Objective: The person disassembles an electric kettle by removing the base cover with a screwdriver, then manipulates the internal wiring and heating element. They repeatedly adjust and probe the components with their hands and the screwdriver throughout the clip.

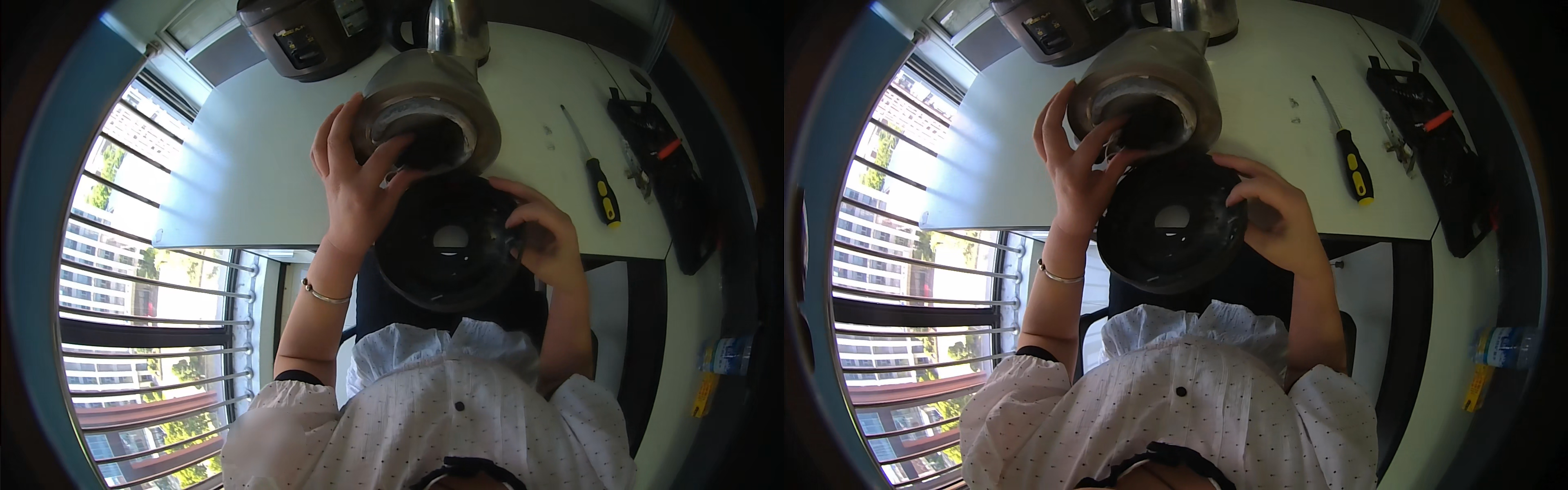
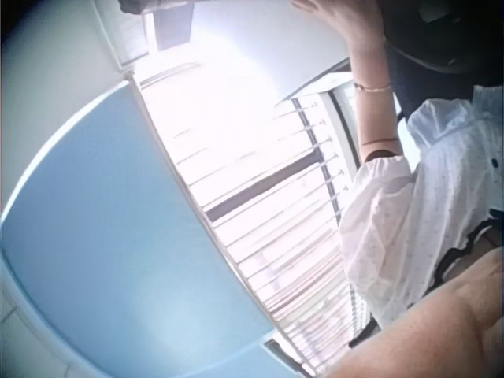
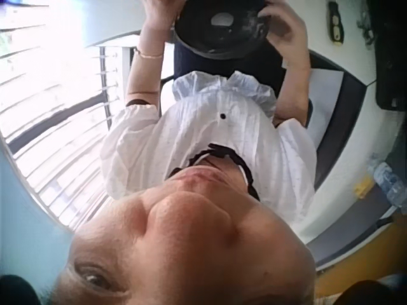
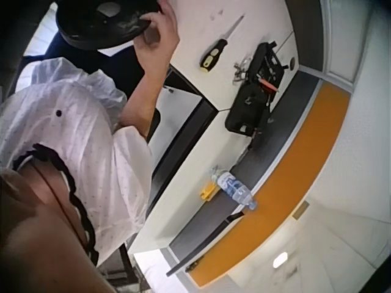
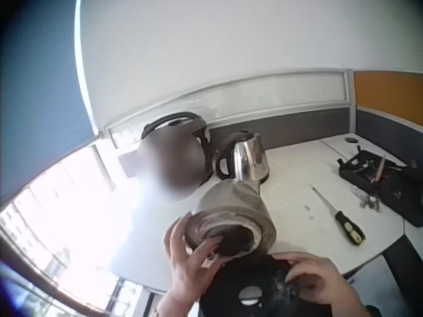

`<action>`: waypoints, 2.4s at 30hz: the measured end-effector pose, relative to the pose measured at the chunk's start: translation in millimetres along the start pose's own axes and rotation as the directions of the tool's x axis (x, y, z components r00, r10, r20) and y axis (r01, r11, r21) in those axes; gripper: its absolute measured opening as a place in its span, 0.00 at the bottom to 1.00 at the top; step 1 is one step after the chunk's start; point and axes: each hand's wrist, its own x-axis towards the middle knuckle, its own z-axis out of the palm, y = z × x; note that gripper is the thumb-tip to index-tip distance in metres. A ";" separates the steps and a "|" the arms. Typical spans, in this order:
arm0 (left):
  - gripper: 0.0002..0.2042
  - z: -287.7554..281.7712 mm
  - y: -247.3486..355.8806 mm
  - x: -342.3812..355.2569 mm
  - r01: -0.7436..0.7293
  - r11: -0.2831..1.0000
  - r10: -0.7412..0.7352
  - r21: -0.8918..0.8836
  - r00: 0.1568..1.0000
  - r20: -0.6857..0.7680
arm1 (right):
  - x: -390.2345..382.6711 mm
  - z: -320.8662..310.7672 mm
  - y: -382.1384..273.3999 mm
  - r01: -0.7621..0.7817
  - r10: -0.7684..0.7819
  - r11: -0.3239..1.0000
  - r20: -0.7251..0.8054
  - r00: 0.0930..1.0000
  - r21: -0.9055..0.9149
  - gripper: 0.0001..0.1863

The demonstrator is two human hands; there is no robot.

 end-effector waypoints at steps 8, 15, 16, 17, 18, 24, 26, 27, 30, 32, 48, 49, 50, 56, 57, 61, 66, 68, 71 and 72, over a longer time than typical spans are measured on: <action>0.20 3.2 -3.2 -3.4 0.082 0.989 -0.088 -0.122 0.995 -0.041 | -0.8 -1.3 0.1 -0.015 0.014 0.999 0.029 0.999 0.030 0.18; 0.20 3.8 -5.3 -5.8 0.100 0.978 -0.115 -0.181 0.990 -0.079 | -0.4 0.5 4.8 0.001 -0.002 1.000 0.014 1.000 0.016 0.14; 0.20 1.3 -5.8 -7.3 0.110 0.976 -0.130 -0.186 0.987 -0.098 | 0.3 1.1 2.7 -0.007 0.007 1.000 0.013 1.000 0.014 0.14; 0.20 -2.4 -6.5 -9.5 0.117 0.974 -0.141 -0.193 0.983 -0.114 | -0.3 1.0 1.3 -0.021 0.021 1.000 0.014 1.000 0.002 0.14; 0.20 -6.8 -7.2 -12.6 0.124 0.972 -0.152 -0.200 0.980 -0.130 | -1.1 0.5 0.6 -0.034 0.034 0.999 0.016 0.999 -0.009 0.14; 0.24 -53.9 -8.4 -43.5 0.159 0.851 -0.128 -0.500 0.987 0.096 | -1.5 -1.0 5.0 0.039 -0.039 0.999 0.015 0.999 -0.015 0.19; 0.25 -68.1 -2.6 -39.7 0.114 0.814 -0.005 -0.569 0.982 0.188 | -3.6 1.6 7.5 0.062 -0.062 0.998 -0.005 0.998 0.020 0.20; 0.25 -74.7 -0.8 -37.9 0.094 0.793 0.058 -0.601 0.972 0.229 | -7.1 4.5 7.8 0.058 -0.058 0.997 -0.019 0.998 0.042 0.21; 0.30 -86.6 5.2 -39.0 0.055 0.820 0.148 -0.569 0.941 0.304 | -14.6 17.2 2.5 0.080 -0.078 0.997 -0.062 0.995 0.020 0.21; 0.26 -90.8 6.4 -43.8 0.071 0.808 0.160 -0.585 0.929 0.333 | -18.2 25.6 -3.0 0.101 -0.103 0.994 -0.083 0.991 -0.028 0.21; 0.16 -181.3 -28.4 -78.0 0.200 0.976 -0.165 -0.088 0.938 0.304 | 3.4 63.1 -29.0 0.023 -0.087 0.943 -0.178 0.980 -0.333 0.21; 0.16 -179.3 -35.0 -80.1 0.204 0.979 -0.199 0.011 0.939 0.282 | 6.2 56.2 -26.2 0.021 -0.109 0.919 -0.203 0.973 -0.394 0.20; 0.16 -177.2 -42.2 -84.2 0.214 0.970 -0.236 0.113 0.939 0.251 | 9.7 51.4 -24.6 0.022 -0.135 0.891 -0.218 0.967 -0.454 0.20; 0.15 -133.6 -96.8 -92.0 0.258 0.922 -0.321 0.289 0.926 0.197 | 34.2 35.6 -11.9 -0.086 -0.168 0.847 -0.416 0.894 -0.525 0.20; 0.14 -126.1 -104.0 -91.6 0.266 0.916 -0.334 0.302 0.920 0.204 | 37.2 34.1 -11.7 -0.102 -0.152 0.844 -0.418 0.896 -0.526 0.20; 0.14 -98.6 -130.4 -90.4 0.259 0.908 -0.339 0.330 0.917 0.212 | 47.0 31.6 -5.7 -0.170 -0.062 0.832 -0.394 0.917 -0.528 0.22; 0.15 -69.9 -146.9 -76.2 0.252 0.921 -0.326 0.296 0.916 0.235 | 61.0 29.5 -8.3 -0.285 0.112 0.842 -0.369 0.923 -0.458 0.19; 0.15 -58.3 -155.0 -74.5 0.214 0.946 -0.276 0.244 0.927 0.256 | 65.3 28.1 -7.4 -0.310 0.148 0.831 -0.354 0.923 -0.461 0.19; 0.15 -46.2 -157.5 -69.6 0.236 0.966 -0.256 0.108 0.934 0.248 | 70.3 22.8 -4.2 -0.338 0.161 0.791 -0.360 0.919 -0.509 0.17; 0.15 -42.1 -156.9 -68.9 0.223 0.969 -0.244 0.111 0.936 0.252 | 72.7 21.9 -3.7 -0.333 0.148 0.782 -0.362 0.920 -0.526 0.16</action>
